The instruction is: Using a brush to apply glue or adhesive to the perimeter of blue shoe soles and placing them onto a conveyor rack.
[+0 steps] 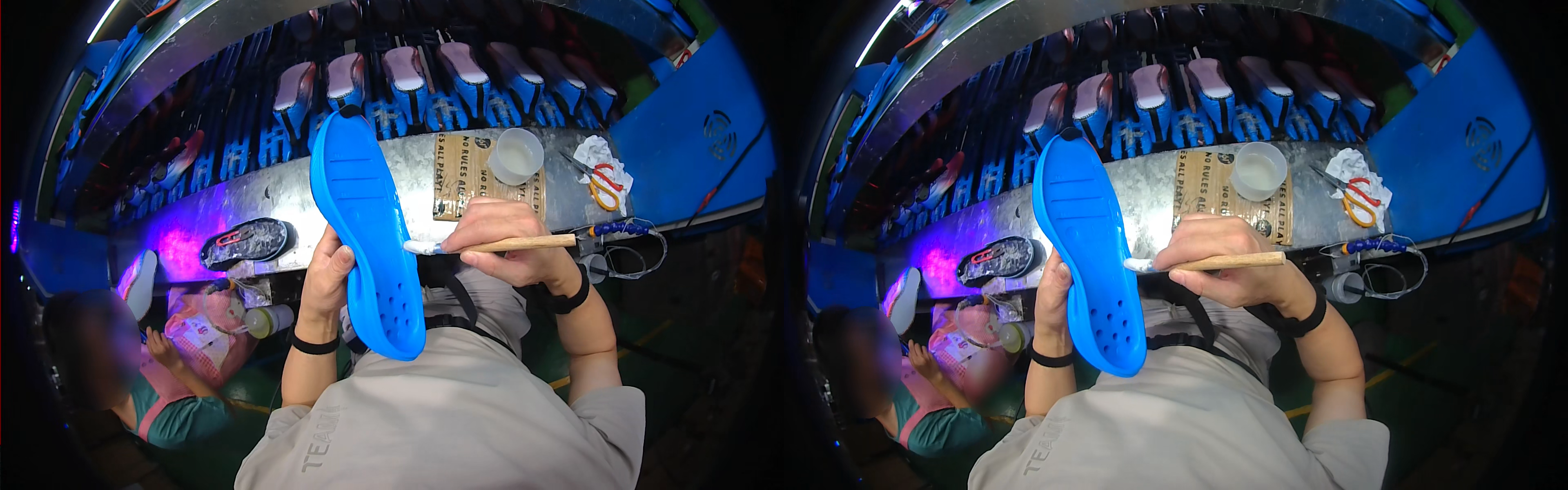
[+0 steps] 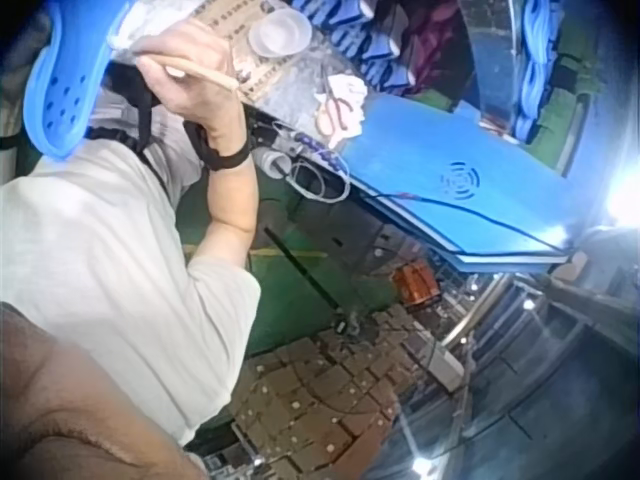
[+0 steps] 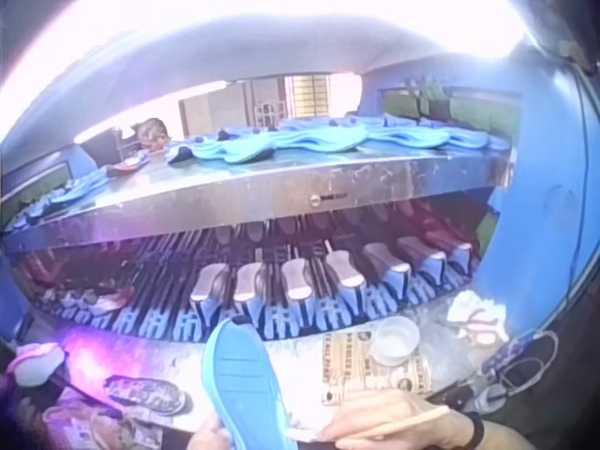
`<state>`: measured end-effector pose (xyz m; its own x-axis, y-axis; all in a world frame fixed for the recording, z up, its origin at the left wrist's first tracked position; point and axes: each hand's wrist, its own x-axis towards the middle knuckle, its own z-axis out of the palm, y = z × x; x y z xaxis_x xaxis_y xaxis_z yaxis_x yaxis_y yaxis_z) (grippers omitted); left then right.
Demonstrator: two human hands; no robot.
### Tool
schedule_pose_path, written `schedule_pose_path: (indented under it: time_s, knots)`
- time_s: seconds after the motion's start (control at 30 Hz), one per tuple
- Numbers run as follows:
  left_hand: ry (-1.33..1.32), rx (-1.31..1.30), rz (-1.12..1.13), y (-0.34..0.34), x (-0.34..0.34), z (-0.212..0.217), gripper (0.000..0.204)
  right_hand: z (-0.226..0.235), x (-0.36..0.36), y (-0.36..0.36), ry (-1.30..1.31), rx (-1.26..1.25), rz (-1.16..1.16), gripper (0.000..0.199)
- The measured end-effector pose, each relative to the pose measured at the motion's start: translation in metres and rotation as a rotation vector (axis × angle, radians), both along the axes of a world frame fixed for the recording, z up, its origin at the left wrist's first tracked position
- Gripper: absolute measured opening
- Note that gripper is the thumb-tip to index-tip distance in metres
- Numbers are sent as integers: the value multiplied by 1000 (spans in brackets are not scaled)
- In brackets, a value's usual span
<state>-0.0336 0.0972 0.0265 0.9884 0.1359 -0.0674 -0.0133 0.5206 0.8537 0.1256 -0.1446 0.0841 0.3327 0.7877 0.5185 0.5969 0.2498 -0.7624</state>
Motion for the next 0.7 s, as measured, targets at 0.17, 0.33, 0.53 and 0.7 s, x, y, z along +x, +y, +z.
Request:
schedule_pose_path:
  time_s: [0.17,0.33,0.53,0.7]
  knots:
    - [-3,-6,5,2,5,0,82,6,-1,-5,-1,-7,19,13]
    - [-11,5,43,6,3,6,80,11,-1,-5,3,25,64,14]
    - [-108,184,43,25,16,22,88,0,-9,-28,268,210,-219,20]
    - [-334,264,106,72,63,125,70,-24,-19,-36,460,243,-393,20]
